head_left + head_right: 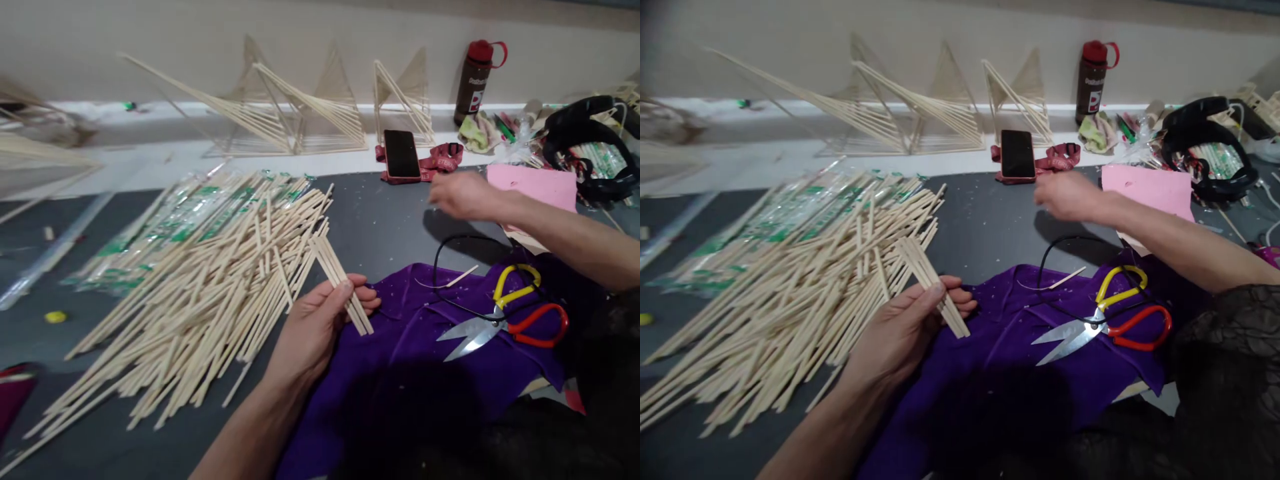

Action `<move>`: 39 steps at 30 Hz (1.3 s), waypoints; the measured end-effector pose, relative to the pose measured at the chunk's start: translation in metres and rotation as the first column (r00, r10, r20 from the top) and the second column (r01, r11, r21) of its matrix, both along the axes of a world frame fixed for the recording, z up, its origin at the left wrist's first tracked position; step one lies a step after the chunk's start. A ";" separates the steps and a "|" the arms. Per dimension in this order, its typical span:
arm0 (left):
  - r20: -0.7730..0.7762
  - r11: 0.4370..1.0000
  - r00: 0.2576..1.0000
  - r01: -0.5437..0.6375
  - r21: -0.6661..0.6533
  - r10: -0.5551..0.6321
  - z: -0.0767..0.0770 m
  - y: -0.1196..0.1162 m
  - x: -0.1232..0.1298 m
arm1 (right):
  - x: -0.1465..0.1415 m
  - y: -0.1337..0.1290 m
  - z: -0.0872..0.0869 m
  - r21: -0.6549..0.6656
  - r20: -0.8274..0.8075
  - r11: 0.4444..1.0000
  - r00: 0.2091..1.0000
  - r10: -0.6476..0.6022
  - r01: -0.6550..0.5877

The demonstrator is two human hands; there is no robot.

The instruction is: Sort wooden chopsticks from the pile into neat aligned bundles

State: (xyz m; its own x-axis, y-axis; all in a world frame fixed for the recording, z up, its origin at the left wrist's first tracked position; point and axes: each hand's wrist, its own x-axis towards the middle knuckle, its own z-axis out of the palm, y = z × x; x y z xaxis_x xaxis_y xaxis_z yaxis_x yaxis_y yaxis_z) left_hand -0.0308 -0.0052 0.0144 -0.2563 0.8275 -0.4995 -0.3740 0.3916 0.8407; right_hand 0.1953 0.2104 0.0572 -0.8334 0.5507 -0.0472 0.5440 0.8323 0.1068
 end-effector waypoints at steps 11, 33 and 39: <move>0.026 0.999 0.999 0.032 0.009 -0.033 0.002 -0.002 -0.003 | -0.010 -0.029 -0.011 -0.064 0.295 0.964 0.918 0.264 -0.256; 0.062 0.986 0.992 0.100 0.137 -0.110 0.034 0.045 0.008 | -0.028 -0.015 0.017 -0.162 -0.210 0.984 0.972 -0.109 0.075; -0.156 0.946 0.984 0.125 0.298 -0.081 0.043 0.072 0.030 | -0.021 -0.046 0.070 -0.348 -0.501 0.930 0.816 -0.288 0.114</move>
